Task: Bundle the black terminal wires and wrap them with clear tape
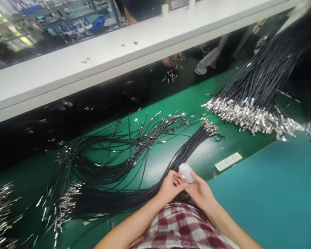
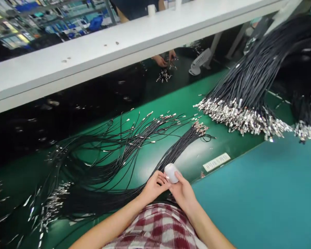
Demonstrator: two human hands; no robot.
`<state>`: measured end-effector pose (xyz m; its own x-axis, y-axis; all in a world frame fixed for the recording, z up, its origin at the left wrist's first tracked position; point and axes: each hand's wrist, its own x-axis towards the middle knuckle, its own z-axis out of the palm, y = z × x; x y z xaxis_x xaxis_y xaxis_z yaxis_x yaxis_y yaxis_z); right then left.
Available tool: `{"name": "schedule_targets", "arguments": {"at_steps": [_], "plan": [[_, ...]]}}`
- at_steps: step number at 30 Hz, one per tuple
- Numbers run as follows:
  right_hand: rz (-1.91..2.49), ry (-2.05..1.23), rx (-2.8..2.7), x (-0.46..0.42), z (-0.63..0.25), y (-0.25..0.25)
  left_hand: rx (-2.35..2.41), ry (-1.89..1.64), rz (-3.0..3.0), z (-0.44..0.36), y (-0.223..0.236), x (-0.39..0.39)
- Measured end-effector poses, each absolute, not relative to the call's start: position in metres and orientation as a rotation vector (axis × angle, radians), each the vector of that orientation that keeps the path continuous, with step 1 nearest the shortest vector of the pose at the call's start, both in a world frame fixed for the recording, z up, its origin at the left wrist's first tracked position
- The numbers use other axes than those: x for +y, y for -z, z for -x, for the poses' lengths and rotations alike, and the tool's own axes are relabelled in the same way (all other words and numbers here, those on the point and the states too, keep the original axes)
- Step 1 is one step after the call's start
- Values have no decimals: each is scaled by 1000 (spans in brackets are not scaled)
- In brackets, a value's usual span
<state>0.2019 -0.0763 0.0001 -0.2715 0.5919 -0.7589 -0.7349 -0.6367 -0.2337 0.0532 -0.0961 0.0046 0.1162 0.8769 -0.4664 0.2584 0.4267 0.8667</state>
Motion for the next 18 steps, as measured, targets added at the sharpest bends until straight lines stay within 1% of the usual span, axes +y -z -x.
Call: {"name": "schedule_targets", "arguments": {"at_steps": [3,6,10,14,18], "plan": [[1160,-1985,94,-87,-202,7,1471,-728,-940,-60,7,-97],[1192,-1985,12,-96,-207,8,1380,-809,-796,-60,12,-98],[1244,-2006,-31,-104,-213,6,1222,-751,-675,-55,12,-99],[1468,-1998,-198,-106,-213,13,1315,-684,-870,-43,9,-96],[1776,-1915,-232,-98,-196,23,1646,-803,-1244,-30,16,-82]]}}
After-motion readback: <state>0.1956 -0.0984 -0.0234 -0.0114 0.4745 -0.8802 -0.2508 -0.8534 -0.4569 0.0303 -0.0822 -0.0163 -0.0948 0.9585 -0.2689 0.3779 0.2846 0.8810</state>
